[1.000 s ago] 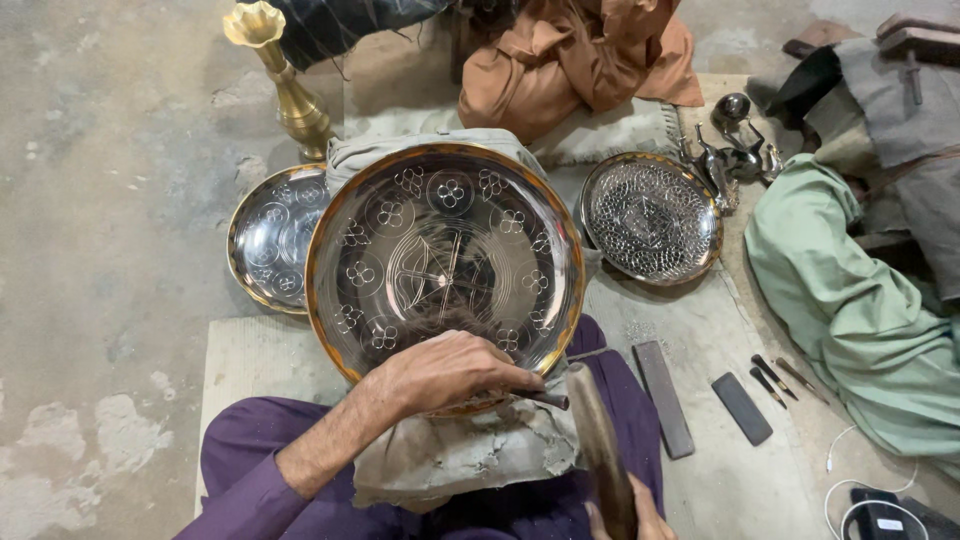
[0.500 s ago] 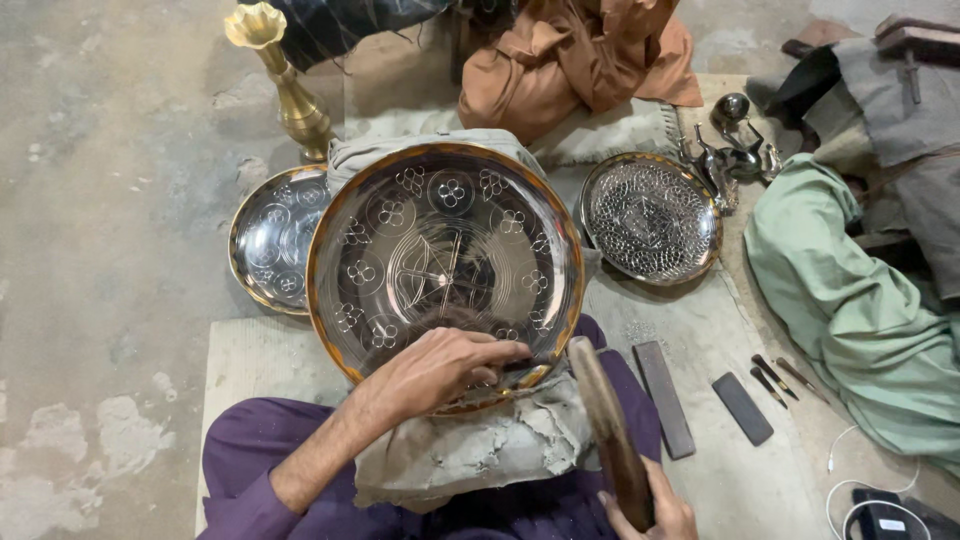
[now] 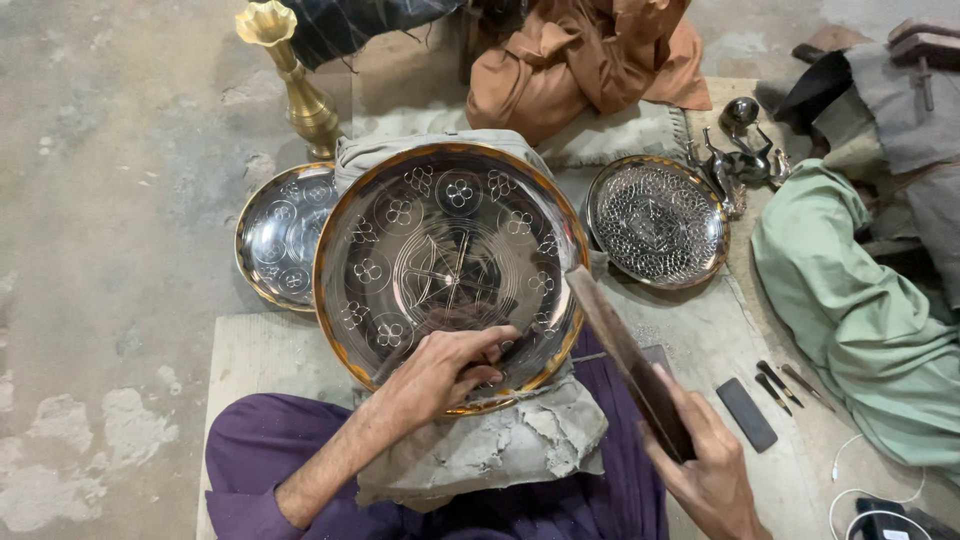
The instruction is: The person sits on the floor with a large brass tray on a cloth pad and decorates its surface, holding a small punch against the metal and striking it with a wooden mallet to deepen engraved floral and geometric patterns, repositioning the punch across the tray as they work.
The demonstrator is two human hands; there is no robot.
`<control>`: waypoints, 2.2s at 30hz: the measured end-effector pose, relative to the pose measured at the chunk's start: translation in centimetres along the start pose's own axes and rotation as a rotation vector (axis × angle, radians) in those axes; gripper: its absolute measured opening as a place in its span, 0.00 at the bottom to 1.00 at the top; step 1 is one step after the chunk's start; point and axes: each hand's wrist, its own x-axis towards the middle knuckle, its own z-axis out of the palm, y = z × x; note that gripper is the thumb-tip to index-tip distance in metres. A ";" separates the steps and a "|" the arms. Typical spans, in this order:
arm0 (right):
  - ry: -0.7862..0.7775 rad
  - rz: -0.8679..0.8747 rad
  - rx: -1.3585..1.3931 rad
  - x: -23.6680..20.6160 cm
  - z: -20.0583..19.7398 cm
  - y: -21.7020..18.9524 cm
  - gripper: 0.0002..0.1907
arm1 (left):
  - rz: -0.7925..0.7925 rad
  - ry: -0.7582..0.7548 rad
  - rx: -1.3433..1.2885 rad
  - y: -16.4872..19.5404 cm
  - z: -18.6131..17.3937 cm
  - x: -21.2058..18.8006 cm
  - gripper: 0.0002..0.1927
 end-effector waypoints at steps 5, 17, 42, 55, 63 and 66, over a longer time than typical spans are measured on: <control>-0.049 -0.159 0.072 2.1 -1.2 -1.0 0.44 | -0.044 -0.022 0.018 0.2 0.0 0.0 0.29; 0.222 -0.047 0.124 -2.5 3.4 2.5 0.40 | 0.159 -0.214 0.127 -0.1 -0.4 0.8 0.26; 0.294 -0.049 0.904 -6.8 9.6 9.4 0.37 | -0.098 0.147 -0.220 -1.9 -0.9 -0.1 0.26; 0.104 0.026 0.419 -1.5 5.2 6.1 0.33 | 0.046 0.051 0.048 -1.2 -0.6 0.7 0.27; 0.220 -0.168 0.242 2.2 2.7 3.3 0.40 | 0.110 -0.010 0.124 -0.2 -0.7 0.7 0.27; -0.096 -0.133 -0.345 2.6 2.3 3.7 0.42 | -0.027 -0.104 0.173 0.2 -0.5 1.2 0.27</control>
